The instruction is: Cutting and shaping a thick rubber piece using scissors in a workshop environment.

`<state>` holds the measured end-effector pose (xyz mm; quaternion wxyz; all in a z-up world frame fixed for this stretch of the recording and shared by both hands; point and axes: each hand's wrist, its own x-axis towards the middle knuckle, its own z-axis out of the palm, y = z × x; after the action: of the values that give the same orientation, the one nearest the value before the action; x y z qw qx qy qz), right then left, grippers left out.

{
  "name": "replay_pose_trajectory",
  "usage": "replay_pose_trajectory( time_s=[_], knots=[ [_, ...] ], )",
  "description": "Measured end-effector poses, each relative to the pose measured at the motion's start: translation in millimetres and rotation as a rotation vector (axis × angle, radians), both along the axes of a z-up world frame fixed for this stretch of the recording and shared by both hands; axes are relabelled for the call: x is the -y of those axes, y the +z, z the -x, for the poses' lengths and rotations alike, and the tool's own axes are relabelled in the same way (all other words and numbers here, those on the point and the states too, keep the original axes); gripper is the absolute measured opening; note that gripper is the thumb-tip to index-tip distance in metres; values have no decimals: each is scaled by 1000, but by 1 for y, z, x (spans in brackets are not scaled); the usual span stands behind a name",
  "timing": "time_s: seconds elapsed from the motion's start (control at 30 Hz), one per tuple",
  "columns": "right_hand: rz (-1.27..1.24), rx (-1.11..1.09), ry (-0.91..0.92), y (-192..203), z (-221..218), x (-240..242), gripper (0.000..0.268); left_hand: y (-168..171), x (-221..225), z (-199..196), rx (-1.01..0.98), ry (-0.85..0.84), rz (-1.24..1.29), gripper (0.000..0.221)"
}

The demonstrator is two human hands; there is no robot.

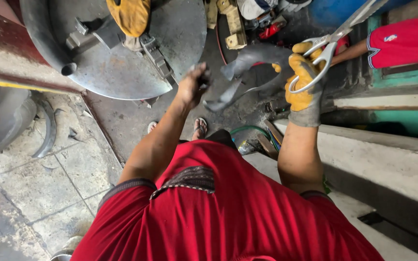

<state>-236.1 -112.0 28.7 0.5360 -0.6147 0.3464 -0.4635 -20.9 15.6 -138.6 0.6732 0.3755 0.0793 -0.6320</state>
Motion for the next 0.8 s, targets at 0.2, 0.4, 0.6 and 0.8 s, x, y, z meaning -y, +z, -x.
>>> replay_pose_trajectory(
  time_s=[0.2, 0.4, 0.6, 0.8],
  knots=[
    [-377, 106, -207, 1, -61, -30, 19, -28, -10, 59, -11, -441, 47, 33],
    [-156, -23, -136, -34, -53, -43, 20, 36, 27, 31, -27, -449, 65, 52],
    [-264, 45, -56, -79, -11, -53, 24, 9, 42, 15, 608, -479, -146, 52],
    [-363, 101, -42, -71, -23, -80, 24, -19, 53, 46, -90, -295, 18, 61]
  ],
)
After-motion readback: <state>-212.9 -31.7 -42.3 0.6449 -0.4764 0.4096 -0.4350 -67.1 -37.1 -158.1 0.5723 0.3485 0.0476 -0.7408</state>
